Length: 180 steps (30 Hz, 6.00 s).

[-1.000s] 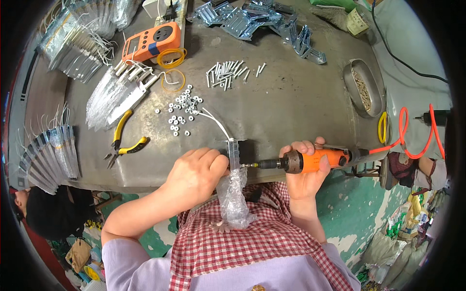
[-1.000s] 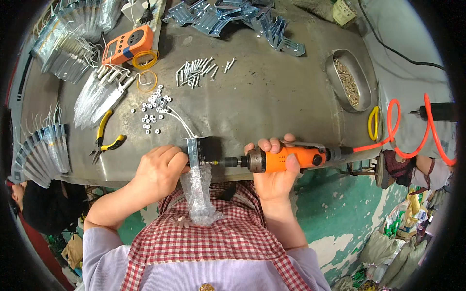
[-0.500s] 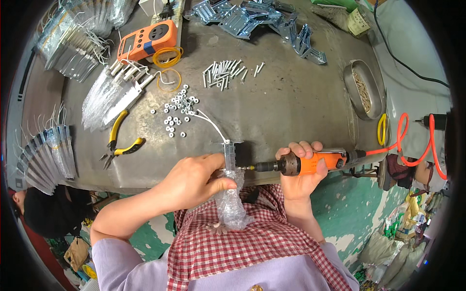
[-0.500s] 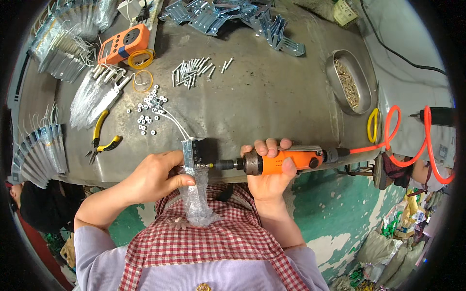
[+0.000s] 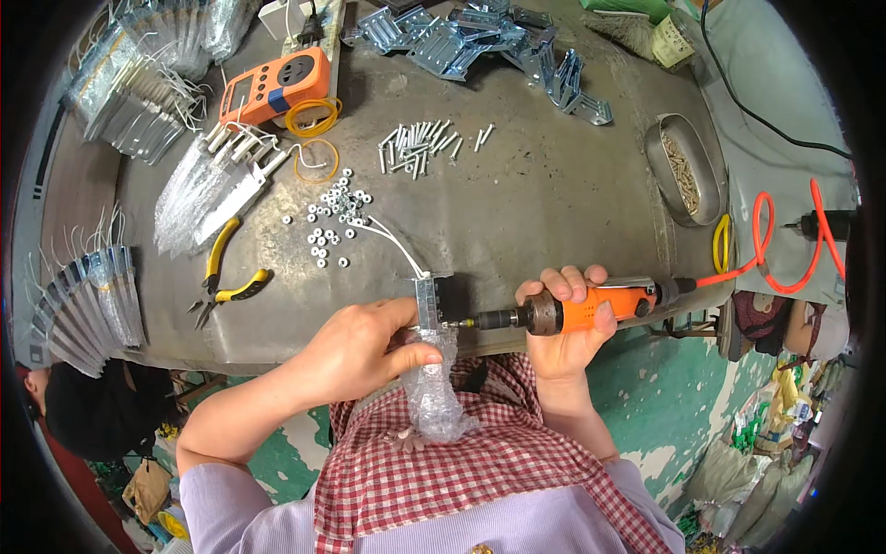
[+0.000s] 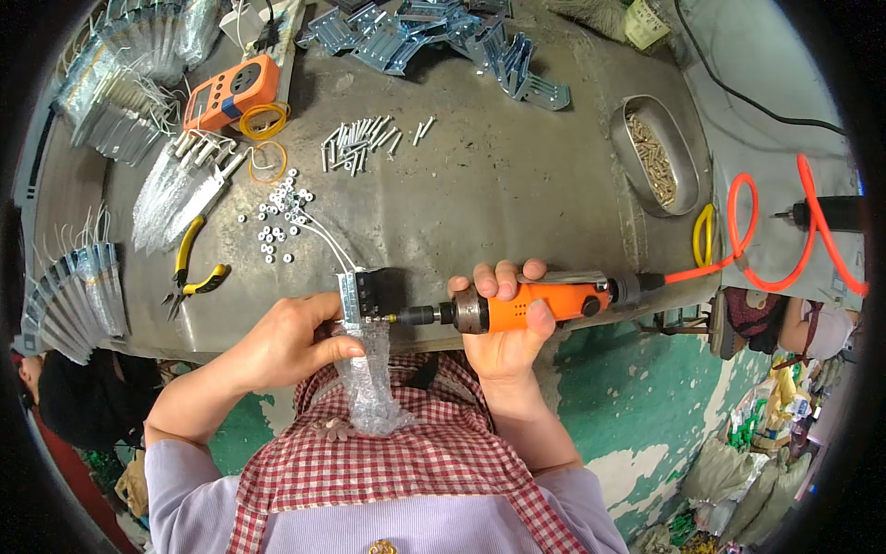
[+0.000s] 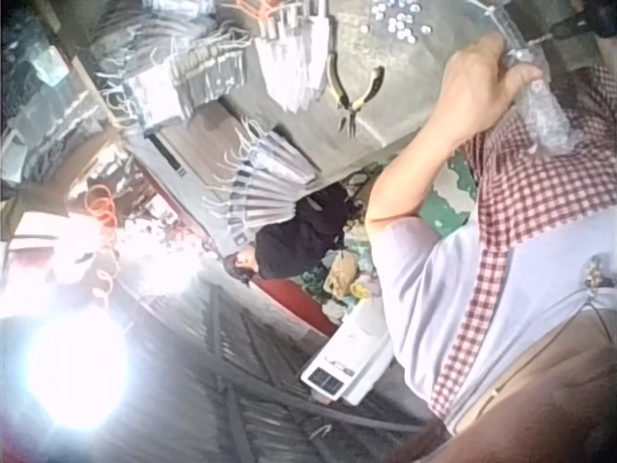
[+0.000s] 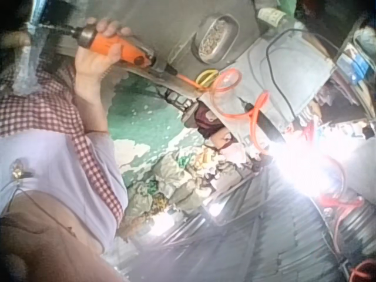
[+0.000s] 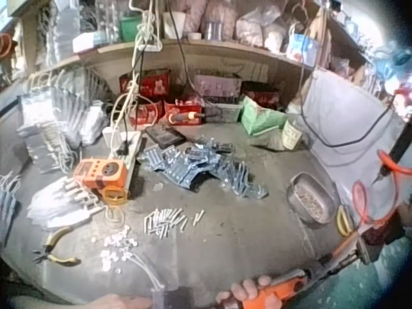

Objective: Assembling electronic lighting components by attaching metal plates and wiring using an electric screwdriver.

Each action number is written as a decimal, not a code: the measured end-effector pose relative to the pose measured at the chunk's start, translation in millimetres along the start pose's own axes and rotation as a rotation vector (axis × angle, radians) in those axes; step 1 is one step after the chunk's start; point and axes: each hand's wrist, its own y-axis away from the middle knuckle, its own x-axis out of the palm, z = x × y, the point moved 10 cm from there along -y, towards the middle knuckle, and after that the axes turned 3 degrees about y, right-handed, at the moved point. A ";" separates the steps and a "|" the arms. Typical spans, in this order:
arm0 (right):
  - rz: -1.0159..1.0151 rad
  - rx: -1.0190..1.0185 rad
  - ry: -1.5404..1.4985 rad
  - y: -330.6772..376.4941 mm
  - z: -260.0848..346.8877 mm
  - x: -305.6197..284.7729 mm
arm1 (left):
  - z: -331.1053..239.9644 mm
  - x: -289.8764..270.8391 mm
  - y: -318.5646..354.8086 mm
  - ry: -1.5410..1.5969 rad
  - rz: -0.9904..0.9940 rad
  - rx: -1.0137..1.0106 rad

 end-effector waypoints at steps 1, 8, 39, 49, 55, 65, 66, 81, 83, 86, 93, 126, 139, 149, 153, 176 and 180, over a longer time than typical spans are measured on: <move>0.002 0.005 -0.003 0.7 -0.9 0.3 | 2.4 -0.3 0.7 0.039 -0.021 -0.022; -0.035 0.003 0.098 4.5 3.7 9.9 | 11.7 -0.9 16.7 0.160 -0.218 -0.142; -0.161 -0.077 0.034 7.2 17.0 2.0 | -27.5 -4.2 25.7 -0.452 -0.572 0.481; -0.185 -0.081 0.029 8.8 16.1 -8.6 | -0.9 -71.1 14.4 -0.846 -0.605 0.322; -0.162 -0.075 0.035 7.4 14.3 -7.4 | 4.3 -67.2 19.1 -0.728 -0.577 0.356; -0.177 -0.089 0.053 7.2 16.7 -9.5 | -1.5 -72.2 26.3 -0.468 -0.574 0.331; -0.171 -0.084 0.059 6.3 15.5 -9.5 | 0.8 -67.5 25.2 -0.261 -0.568 0.266; -0.144 -0.088 0.013 10.3 14.4 -9.4 | 37.3 -2.1 22.4 0.837 -0.636 0.138; -0.141 -0.081 0.018 9.8 13.2 -7.3 | 29.6 -4.0 20.6 0.697 -0.577 0.146; -0.165 -0.087 0.054 11.3 15.7 -8.5 | 40.0 0.9 9.4 0.821 -0.448 -0.044; -0.128 -0.067 0.032 8.7 10.7 -8.0 | 4.0 -1.0 -11.4 0.093 0.002 0.057; -0.003 -0.919 2.290 -57.5 51.0 94.9 | 15.0 -41.9 16.4 0.200 -0.580 -0.104; 0.157 0.211 1.094 16.8 -64.1 68.8 | -56.5 -79.2 60.7 -0.232 -1.049 0.464; 0.242 0.136 1.016 5.8 -49.4 64.3 | -11.8 -54.0 46.3 0.130 -0.734 0.363; 0.216 0.028 0.999 11.3 -43.0 69.3 | -15.6 -44.0 3.1 0.765 -0.505 0.311; 0.011 0.188 1.106 -20.1 -15.1 23.3 | 16.8 -114.8 -9.3 0.038 -0.390 0.071; 0.093 0.472 0.410 -35.8 -86.6 54.3 | -18.4 -83.6 -7.2 -0.058 -0.375 0.318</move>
